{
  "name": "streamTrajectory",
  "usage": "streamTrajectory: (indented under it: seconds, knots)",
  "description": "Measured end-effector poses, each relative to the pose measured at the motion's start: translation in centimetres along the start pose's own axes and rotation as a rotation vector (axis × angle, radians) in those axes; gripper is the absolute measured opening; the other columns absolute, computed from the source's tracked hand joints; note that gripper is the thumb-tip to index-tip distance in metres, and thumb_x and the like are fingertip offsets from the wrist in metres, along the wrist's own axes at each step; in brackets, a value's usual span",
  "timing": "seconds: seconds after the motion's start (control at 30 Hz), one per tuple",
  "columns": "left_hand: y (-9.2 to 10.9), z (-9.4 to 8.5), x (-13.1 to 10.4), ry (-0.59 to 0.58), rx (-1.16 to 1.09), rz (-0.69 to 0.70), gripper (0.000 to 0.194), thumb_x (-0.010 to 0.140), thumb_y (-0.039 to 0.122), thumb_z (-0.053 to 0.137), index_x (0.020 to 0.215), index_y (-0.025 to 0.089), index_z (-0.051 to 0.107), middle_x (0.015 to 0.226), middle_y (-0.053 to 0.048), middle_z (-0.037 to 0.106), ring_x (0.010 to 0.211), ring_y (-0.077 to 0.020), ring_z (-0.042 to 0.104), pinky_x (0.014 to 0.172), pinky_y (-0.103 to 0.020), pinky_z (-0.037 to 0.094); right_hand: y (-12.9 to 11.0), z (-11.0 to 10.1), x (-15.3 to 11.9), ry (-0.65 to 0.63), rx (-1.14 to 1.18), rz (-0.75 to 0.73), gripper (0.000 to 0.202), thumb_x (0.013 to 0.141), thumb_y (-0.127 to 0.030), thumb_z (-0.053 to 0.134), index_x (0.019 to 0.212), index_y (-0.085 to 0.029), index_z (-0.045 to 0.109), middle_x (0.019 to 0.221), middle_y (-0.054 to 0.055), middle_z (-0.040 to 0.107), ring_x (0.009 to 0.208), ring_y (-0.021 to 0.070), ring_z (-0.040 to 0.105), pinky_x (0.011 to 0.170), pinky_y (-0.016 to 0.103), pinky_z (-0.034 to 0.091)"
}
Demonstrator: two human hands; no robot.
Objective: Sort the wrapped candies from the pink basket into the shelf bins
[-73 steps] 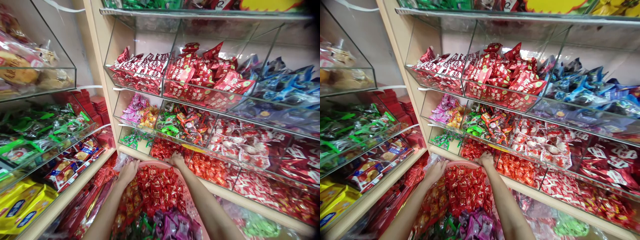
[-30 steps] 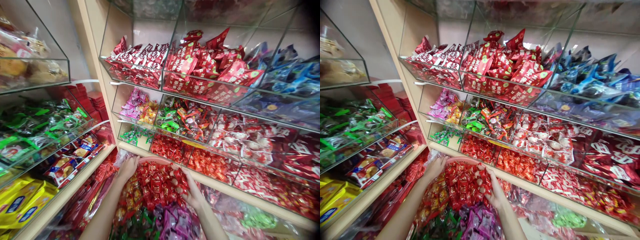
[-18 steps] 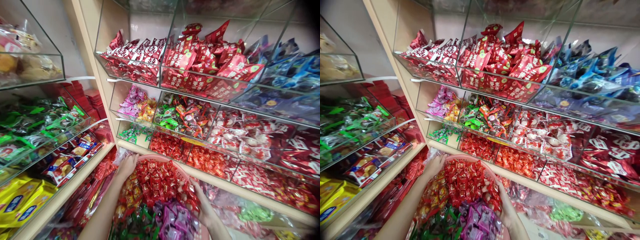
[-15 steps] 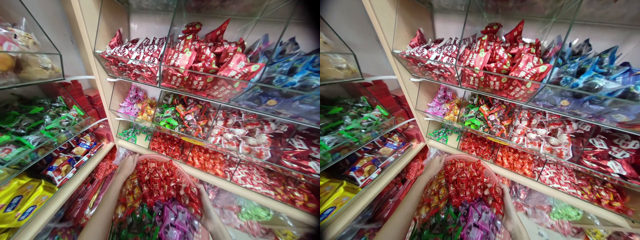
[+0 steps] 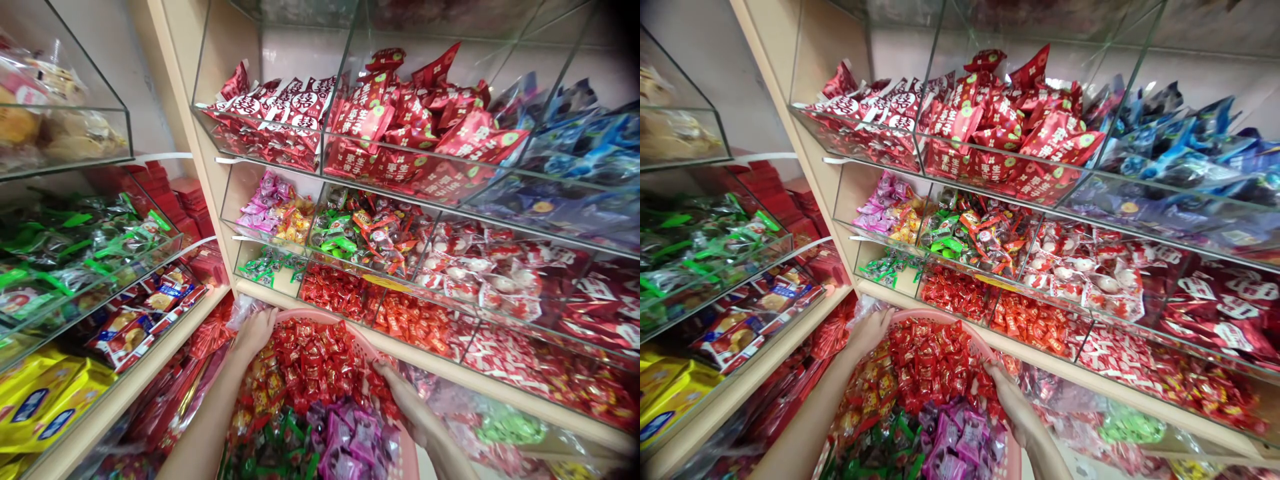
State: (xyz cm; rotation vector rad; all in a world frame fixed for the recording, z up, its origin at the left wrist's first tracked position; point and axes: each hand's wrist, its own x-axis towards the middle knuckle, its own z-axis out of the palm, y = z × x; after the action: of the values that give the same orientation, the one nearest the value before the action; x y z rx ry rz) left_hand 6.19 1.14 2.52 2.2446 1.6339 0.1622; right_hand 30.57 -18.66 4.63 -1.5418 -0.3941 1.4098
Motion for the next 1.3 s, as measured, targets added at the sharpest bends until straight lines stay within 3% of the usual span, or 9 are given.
streamTrajectory:
  seconds: [0.1,0.3,0.5,0.63,0.8,0.9,1.03,1.3]
  knots:
    - [-0.2,0.2,0.1,-0.006,-0.001,-0.004,0.060,0.087,0.049,0.011,0.098,0.018,0.062,0.094,-0.011,0.066,0.092,-0.0231,0.060,0.077,-0.031,0.042,-0.5,-0.2,0.1,0.106,-0.172,0.021,0.029,0.071,-0.046,0.056,0.090,-0.024,0.053,0.069,0.000,0.062,0.051,0.0109,0.053,0.046,0.021,0.040]
    - [-0.3,0.2,0.1,-0.008,0.011,0.007,0.060,0.087,0.050,0.011,0.097,0.018,0.061,0.093,-0.012,0.066,0.089,-0.0236,0.061,0.075,-0.032,0.043,-0.5,-0.4,0.9,-0.060,-0.541,-0.056,0.031,0.074,-0.051,0.049,0.078,-0.021,0.048,0.053,-0.002,0.057,0.040,0.0097,0.039,0.041,0.022,0.028]
    - [-0.3,0.3,0.2,-0.001,0.002,0.009,0.059,0.087,0.050,0.012,0.095,0.018,0.061,0.094,-0.011,0.066,0.090,-0.0228,0.061,0.075,-0.032,0.042,0.6,-1.2,2.9,0.031,-0.926,-0.218,0.029,0.073,-0.044,0.050,0.060,-0.020,0.040,0.049,-0.005,0.044,0.047,0.0097,0.039,0.047,0.024,0.025]
    - [-0.2,0.2,0.1,0.004,0.004,0.003,0.058,0.087,0.049,0.013,0.096,0.018,0.061,0.095,-0.011,0.066,0.091,-0.0226,0.060,0.076,-0.032,0.042,1.0,-0.9,3.4,0.072,-1.088,-0.250,0.027,0.074,-0.040,0.048,0.057,-0.019,0.042,0.049,-0.004,0.045,0.049,0.0108,0.042,0.049,0.024,0.024]
    - [-0.3,0.3,0.1,0.000,0.001,0.006,0.059,0.087,0.049,0.012,0.096,0.019,0.062,0.094,-0.011,0.066,0.091,-0.0231,0.060,0.076,-0.032,0.043,0.6,-0.8,3.0,0.102,-0.919,-0.235,0.027,0.073,-0.043,0.050,0.085,-0.019,0.050,0.051,-0.004,0.053,0.048,0.0136,0.049,0.049,0.025,0.031]
    - [-0.4,0.4,0.2,0.007,0.013,0.017,0.058,0.087,0.049,0.012,0.096,0.019,0.061,0.095,-0.011,0.066,0.091,-0.0233,0.060,0.076,-0.033,0.043,-0.1,-0.9,2.5,0.072,-0.636,-0.167,0.022,0.073,-0.042,0.049,0.080,-0.021,0.046,0.051,-0.005,0.052,0.042,0.0117,0.046,0.043,0.023,0.032]
    - [-0.2,0.3,0.2,0.001,0.007,0.003,0.058,0.087,0.049,0.012,0.097,0.019,0.061,0.096,-0.010,0.066,0.092,-0.0222,0.060,0.078,-0.032,0.042,-0.8,-1.0,1.7,-0.023,-0.221,0.006,0.020,0.075,-0.040,0.048,0.079,-0.021,0.047,0.066,0.000,0.061,0.046,0.0103,0.050,0.038,0.020,0.033]
    - [0.1,-0.2,0.0,-0.021,0.006,-0.010,0.058,0.087,0.049,0.013,0.099,0.019,0.061,0.096,-0.011,0.066,0.092,-0.0230,0.060,0.078,-0.032,0.042,-0.6,-1.3,1.7,-0.037,0.001,0.004,0.017,0.068,-0.031,0.063,0.079,-0.020,0.055,0.076,0.001,0.063,0.057,0.0089,0.055,0.040,0.016,0.040]
